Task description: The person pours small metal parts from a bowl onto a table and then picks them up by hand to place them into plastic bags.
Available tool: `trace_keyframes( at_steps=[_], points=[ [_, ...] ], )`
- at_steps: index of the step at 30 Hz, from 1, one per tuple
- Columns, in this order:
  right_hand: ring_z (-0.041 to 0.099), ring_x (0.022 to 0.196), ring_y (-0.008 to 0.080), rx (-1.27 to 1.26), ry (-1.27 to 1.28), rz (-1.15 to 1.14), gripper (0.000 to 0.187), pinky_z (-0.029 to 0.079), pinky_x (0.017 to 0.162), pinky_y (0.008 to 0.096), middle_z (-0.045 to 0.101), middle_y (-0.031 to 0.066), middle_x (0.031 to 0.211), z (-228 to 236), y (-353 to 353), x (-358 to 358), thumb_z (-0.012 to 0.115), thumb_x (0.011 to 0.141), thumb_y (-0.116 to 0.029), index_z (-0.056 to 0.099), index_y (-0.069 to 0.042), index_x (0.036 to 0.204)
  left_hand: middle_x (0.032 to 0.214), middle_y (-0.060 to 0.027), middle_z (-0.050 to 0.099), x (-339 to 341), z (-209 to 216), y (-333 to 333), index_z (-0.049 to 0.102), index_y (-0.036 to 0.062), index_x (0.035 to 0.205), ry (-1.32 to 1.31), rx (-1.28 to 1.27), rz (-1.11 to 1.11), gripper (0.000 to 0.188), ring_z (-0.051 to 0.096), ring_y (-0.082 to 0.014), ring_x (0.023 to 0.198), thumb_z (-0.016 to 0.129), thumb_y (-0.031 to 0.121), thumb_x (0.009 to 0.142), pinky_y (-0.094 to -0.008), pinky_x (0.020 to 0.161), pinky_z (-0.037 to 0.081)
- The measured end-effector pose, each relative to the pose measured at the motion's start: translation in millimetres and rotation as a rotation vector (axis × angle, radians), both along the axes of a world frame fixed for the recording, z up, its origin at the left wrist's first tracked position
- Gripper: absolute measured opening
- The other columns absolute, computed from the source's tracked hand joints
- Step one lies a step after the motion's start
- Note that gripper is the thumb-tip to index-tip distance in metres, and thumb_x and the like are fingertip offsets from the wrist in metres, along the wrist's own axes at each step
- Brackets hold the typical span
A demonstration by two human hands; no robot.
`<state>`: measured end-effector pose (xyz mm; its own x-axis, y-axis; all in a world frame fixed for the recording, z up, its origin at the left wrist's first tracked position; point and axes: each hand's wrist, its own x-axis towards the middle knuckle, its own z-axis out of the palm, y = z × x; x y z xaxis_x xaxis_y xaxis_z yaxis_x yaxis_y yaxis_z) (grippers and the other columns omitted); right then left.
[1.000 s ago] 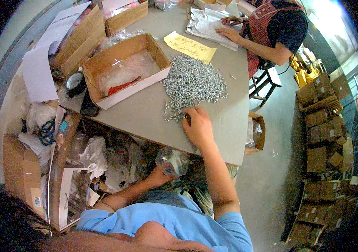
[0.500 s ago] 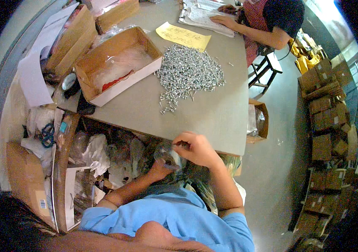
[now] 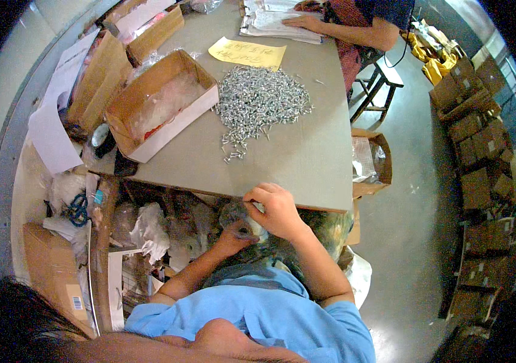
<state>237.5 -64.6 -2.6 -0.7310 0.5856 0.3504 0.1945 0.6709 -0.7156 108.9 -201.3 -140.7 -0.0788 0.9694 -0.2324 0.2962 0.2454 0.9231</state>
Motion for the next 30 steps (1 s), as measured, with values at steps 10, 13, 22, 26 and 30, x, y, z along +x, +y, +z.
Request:
trace_keyframes(
  at_steps=[10, 13, 22, 26, 30],
  points=[
    [0.051, 0.102, 0.0307, 0.128, 0.02, 0.422, 0.016, 0.045, 0.088, 0.0393, 0.054, 0.0128, 0.111, 27, -44, -7, 0.069, 0.07, -0.016, 0.066, -0.007, 0.083, 0.09, -0.0047, 0.06, -73, 113, -21, 0.057, -0.0003, 0.104, -0.161, -0.121, -0.334, 0.052, 0.055, -0.0134, 0.086, 0.084, 0.025, 0.067, -0.0301, 0.073, 0.047],
    [0.046, 0.107, 0.0332, 0.139, 0.024, 0.502, 0.02, 0.042, 0.092, 0.0399, 0.049, 0.0145, 0.117, 35, -53, -16, 0.071, 0.065, -0.014, 0.066, -0.007, 0.083, 0.115, -0.0069, 0.055, -68, 124, -24, 0.049, 0.0001, 0.121, -0.402, -0.058, -0.417, 0.071, 0.051, -0.0147, 0.104, 0.085, 0.025, 0.065, -0.0341, 0.085, 0.046],
    [0.062, 0.079, 0.0294, -0.094, 0.134, 0.262, 0.013, 0.052, 0.067, 0.0363, 0.062, 0.0114, 0.088, 49, -40, 5, 0.069, 0.074, -0.008, 0.062, -0.006, 0.085, 0.091, -0.0106, 0.061, -53, 160, -7, 0.059, -0.0007, 0.089, -0.095, 0.469, -0.091, 0.013, 0.059, -0.0203, 0.085, 0.065, 0.01, 0.084, -0.0295, 0.077, 0.046],
    [0.062, 0.078, 0.0306, -0.193, 0.073, 0.165, 0.014, 0.051, 0.066, 0.0375, 0.062, 0.0121, 0.087, 48, -42, 6, 0.068, 0.075, -0.008, 0.06, -0.006, 0.086, 0.088, -0.0118, 0.061, -47, 159, 0, 0.058, -0.0005, 0.088, 0.05, 0.516, -0.086, 0.009, 0.06, -0.0222, 0.081, 0.062, 0.007, 0.085, -0.0302, 0.071, 0.047],
    [0.06, 0.077, 0.0324, -0.111, 0.051, 0.182, 0.015, 0.049, 0.064, 0.0394, 0.06, 0.013, 0.084, 41, -37, 6, 0.067, 0.075, -0.008, 0.058, -0.005, 0.086, 0.083, -0.0132, 0.058, -42, 167, 6, 0.056, 0.0003, 0.088, 0.16, 0.527, -0.1, 0.008, 0.058, -0.0278, 0.076, 0.059, 0.007, 0.086, -0.0331, 0.068, 0.047]
  ],
)
